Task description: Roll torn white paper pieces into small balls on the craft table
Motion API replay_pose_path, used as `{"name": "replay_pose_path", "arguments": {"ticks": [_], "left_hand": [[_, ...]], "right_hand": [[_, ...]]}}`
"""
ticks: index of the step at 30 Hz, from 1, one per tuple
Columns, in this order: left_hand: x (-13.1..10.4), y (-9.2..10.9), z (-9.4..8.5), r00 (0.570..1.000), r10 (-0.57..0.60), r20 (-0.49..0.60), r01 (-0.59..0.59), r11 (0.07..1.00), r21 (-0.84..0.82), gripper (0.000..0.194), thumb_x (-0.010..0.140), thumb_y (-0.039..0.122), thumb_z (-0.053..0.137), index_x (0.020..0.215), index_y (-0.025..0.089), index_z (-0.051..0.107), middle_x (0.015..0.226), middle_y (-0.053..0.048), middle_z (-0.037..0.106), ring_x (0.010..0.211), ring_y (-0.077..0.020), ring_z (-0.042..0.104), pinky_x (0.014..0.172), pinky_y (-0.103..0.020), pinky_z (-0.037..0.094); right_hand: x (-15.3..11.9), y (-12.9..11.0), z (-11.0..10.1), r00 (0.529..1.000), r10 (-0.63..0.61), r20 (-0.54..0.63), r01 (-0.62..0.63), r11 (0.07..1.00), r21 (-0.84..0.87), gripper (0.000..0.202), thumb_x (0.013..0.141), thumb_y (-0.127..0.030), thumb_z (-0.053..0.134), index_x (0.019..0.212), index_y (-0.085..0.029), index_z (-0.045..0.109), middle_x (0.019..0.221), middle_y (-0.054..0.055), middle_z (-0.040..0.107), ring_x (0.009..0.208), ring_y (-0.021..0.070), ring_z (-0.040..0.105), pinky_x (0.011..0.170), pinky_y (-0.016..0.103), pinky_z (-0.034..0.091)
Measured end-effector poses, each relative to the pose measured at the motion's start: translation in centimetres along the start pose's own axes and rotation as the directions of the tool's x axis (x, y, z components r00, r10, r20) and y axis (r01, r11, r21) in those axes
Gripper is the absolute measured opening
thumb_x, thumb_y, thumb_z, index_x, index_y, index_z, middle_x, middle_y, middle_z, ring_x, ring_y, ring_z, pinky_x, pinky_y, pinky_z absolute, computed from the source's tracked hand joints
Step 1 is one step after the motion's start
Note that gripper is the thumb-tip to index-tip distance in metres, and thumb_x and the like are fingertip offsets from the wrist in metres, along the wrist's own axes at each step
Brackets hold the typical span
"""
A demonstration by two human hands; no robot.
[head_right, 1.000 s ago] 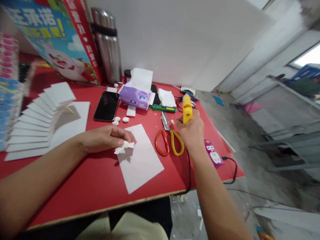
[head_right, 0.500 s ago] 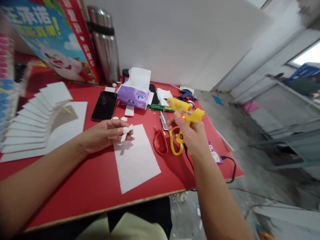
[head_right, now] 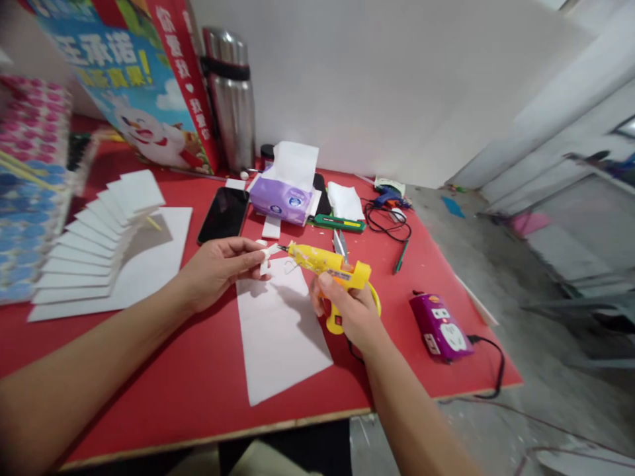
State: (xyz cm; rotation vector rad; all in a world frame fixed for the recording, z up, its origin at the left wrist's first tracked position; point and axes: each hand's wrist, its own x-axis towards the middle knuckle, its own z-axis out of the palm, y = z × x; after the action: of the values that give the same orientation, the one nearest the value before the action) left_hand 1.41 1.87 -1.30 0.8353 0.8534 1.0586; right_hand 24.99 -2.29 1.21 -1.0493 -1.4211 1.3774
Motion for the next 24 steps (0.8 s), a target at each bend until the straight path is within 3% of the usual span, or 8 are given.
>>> {"name": "replay_pose_path", "arguments": {"ticks": [13,24], "left_hand": [[0.18,-0.15,-0.16,1.0,0.003,0.017,-0.003,1.0,0.011,0.028,0.073,0.034,0.09,0.09,0.014,0.079,0.071,0.0,0.07,0.063,-0.01,0.064,0.087,-0.038,0.063],[0.12,0.06,-0.13,0.999,-0.023,0.04,0.024,0.999,-0.033,0.022,0.074,0.03,0.09,0.085,0.015,0.079,0.067,0.001,0.067,0.062,-0.0095,0.063,0.086,-0.039,0.064]], "right_hand": [[0.38,0.18,0.16,0.999,0.009,0.046,-0.002,0.988,-0.157,0.046,0.097,-0.054,0.058,0.066,-0.02,0.057,0.055,0.0,0.053,0.052,0.0143,0.048,0.054,0.032,0.036],[0.54,0.14,0.07,1.0,-0.01,0.006,0.01,0.988,-0.153,0.043,0.096,-0.052,0.059,0.068,-0.02,0.058,0.056,0.0,0.053,0.051,0.014,0.048,0.053,0.031,0.035]]}}
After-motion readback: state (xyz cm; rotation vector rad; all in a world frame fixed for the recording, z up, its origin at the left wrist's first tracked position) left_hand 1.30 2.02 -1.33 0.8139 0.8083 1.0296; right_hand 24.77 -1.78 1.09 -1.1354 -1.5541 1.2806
